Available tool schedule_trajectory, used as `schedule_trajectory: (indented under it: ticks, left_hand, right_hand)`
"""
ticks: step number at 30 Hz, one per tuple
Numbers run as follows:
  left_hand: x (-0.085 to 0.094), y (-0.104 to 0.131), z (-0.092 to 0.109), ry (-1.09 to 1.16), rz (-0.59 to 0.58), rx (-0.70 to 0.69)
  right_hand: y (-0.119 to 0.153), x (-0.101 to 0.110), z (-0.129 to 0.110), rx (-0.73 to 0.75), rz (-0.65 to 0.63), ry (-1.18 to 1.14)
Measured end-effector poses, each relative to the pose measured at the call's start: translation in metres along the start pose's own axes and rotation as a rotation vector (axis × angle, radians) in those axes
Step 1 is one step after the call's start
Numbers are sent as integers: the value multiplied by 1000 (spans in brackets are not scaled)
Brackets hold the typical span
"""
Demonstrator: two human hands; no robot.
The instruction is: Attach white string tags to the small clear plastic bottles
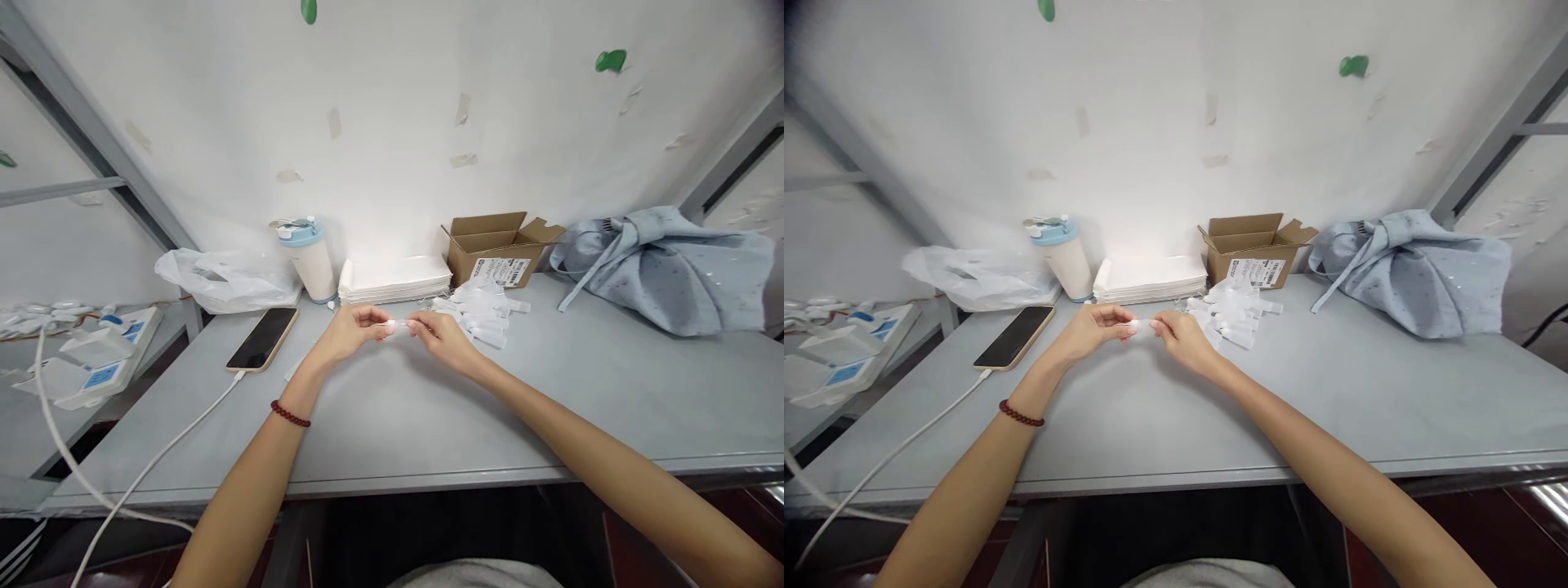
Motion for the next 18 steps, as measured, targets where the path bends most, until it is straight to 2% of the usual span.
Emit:
schedule_trajectory:
  ticks: [4,6,11,14,16,18]
  left_hand:
    - [-1,0,-1,5,9,14]
    - [-2,0,-1,8,17,41]
    - [-5,1,-4,54,-4,150]
    - [-8,1,-6,96,-32,167]
    - [-11,0,-5,101,-33,138]
    - [-14,-1,-5,103,-19,110]
  right_hand:
    - [-1,-2,6,-195,-56,-210]
    - [-1,-3,8,-246,-60,-293]
    - [1,-2,3,-153,14,-194]
    - [1,-1,0,-109,33,-139]
    - [0,-1,4,-176,41,-214]
    - [1,-4,12,-315,3,-382]
Point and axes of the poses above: each hand's wrist, its own y-axis away from the middle knuckle, its own x-axis out of the back of the hand, z = x × y, the point moved 5 cm from there along -y, towards the middle knuckle, and after that the axes turned 2 degrees about -y, right-handed, at the moved point
